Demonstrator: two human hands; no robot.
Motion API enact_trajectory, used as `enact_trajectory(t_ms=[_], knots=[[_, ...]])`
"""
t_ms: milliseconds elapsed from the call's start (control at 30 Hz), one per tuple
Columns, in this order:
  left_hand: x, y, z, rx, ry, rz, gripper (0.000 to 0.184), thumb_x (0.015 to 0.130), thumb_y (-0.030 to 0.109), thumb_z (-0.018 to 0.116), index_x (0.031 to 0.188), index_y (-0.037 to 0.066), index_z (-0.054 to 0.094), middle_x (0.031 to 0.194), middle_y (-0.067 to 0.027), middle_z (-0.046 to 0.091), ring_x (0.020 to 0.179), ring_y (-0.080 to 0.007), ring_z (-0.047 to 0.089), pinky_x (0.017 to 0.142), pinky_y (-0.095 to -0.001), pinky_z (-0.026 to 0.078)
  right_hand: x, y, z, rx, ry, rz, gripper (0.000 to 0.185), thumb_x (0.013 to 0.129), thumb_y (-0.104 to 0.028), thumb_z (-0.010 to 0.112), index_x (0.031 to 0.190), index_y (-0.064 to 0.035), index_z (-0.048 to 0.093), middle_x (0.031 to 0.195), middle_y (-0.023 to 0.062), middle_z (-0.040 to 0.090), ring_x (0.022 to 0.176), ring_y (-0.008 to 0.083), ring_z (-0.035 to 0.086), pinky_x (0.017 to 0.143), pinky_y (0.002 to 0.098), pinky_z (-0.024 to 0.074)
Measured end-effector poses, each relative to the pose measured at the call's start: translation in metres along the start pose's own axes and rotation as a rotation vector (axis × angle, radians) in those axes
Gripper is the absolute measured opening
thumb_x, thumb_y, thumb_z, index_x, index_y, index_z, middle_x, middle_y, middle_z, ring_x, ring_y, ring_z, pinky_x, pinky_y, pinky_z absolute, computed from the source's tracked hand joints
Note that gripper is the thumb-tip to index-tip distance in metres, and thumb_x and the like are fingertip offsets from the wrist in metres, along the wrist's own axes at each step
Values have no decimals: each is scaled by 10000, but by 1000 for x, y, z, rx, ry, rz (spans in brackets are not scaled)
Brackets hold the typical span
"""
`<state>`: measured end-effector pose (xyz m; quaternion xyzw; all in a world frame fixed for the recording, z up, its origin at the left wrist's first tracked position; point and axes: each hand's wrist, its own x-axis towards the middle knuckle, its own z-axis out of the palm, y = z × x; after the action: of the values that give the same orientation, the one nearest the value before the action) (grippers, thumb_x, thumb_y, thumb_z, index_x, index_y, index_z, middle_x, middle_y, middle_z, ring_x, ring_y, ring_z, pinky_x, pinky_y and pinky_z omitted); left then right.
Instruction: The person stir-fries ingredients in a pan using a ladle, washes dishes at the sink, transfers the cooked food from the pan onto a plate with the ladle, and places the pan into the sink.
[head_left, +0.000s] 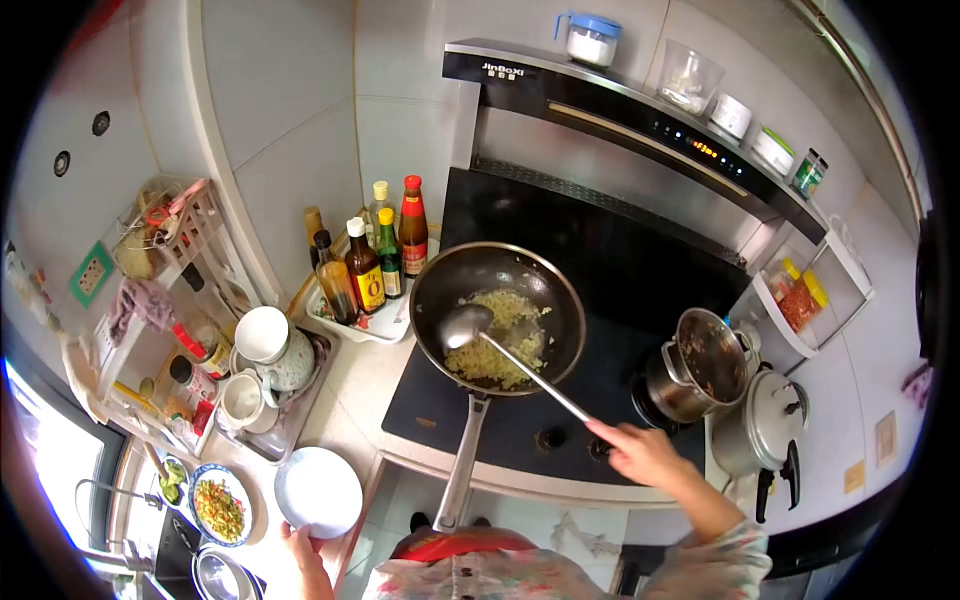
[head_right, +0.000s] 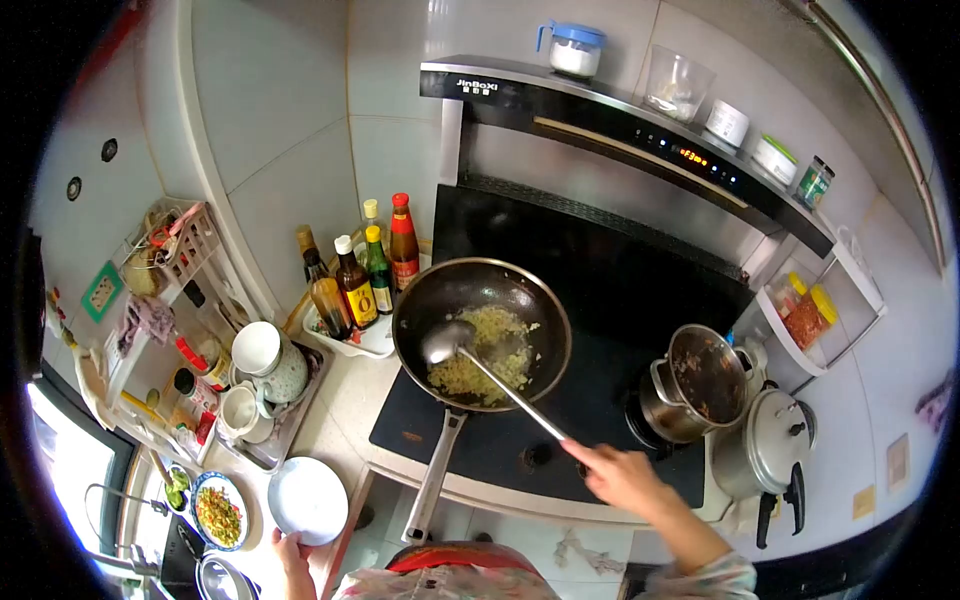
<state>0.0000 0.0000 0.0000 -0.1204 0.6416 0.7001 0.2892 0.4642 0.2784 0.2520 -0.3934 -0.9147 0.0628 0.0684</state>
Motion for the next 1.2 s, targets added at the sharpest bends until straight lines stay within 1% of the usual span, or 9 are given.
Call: enact_trajectory(t_ms=[200, 267, 367, 467, 533, 867, 1000, 1100, 1200], knots=[[-12, 11, 11, 132, 15, -34, 472, 683, -57, 463, 1149, 6, 425, 888, -166, 560, 630, -259, 612, 405, -357, 546, -45, 1, -64, -87, 99, 167, 609, 682, -7, 576, 1246, -234, 533, 720, 102, 566, 538, 244, 553, 503, 330, 469], [-7, 19, 11, 205, 15, -56, 495, 674, -22, 499, 1160, 40, 429, 854, -123, 558, 599, -228, 587, 397, -359, 521, -50, -20, -78, 158, 18, 336, 605, 703, -8, 593, 1265, -218, 518, 730, 75, 575, 534, 191, 533, 504, 295, 453], [-28, 33, 20, 530, 208, 209, 504, 712, -17, 512, 1205, 34, 418, 902, -90, 527, 678, -179, 537, 486, -309, 479, -62, -41, -107, 470, -109, 561, 593, 729, -20, 621, 1285, -188, 501, 714, 33, 578, 542, 129, 503, 515, 260, 433], [-30, 30, 22, 647, 221, 841, 470, 728, -34, 500, 1194, 3, 451, 929, -86, 489, 739, -170, 477, 593, -285, 430, -72, -45, -131, 720, -269, 775, 585, 738, -22, 638, 1288, -162, 495, 676, -1, 571, 550, 101, 496, 530, 248, 428], [-46, 45, 37, 608, 114, 741, 435, 719, -61, 495, 1149, 6, 487, 921, -87, 491, 777, -169, 469, 624, -288, 430, -69, -47, -136, 668, -385, 818, 571, 744, -28, 634, 1284, -153, 497, 659, 19, 597, 539, 112, 498, 542, 256, 429], [-77, 74, 96, 643, -109, 770, 318, 719, -92, 522, 1012, 23, 567, 908, -54, 521, 760, -148, 509, 584, -254, 405, -47, -54, -71, 256, 56, 472, 554, 793, -84, 586, 1322, -126, 426, 792, 160, 633, 577, 190, 558, 614, 309, 477], [-68, 70, 93, 621, -129, 693, 287, 722, -88, 519, 983, 20, 569, 911, -55, 531, 784, -154, 522, 604, -262, 411, -29, -83, -55, 728, -111, 903, 577, 833, -72, 551, 1374, -135, 357, 730, 86, 598, 472, 137, 516, 440, 273, 427], [-66, 70, 92, 607, -135, 653, 271, 723, -84, 515, 967, 19, 571, 907, -54, 534, 795, -155, 525, 612, -267, 413, -25, -100, -70, 1177, -63, 948, 553, 850, -41, 516, 1374, -111, 354, 669, 41, 536, 415, 103, 452, 364, 247, 361], [-65, 72, 93, 603, -152, 640, 262, 721, -84, 510, 952, 20, 575, 907, -50, 534, 791, -154, 522, 616, -269, 414, -18, -94, -63, 1157, 14, 895, 563, 852, -17, 502, 1382, -91, 325, 686, 50, 513, 401, 97, 436, 337, 248, 349]])
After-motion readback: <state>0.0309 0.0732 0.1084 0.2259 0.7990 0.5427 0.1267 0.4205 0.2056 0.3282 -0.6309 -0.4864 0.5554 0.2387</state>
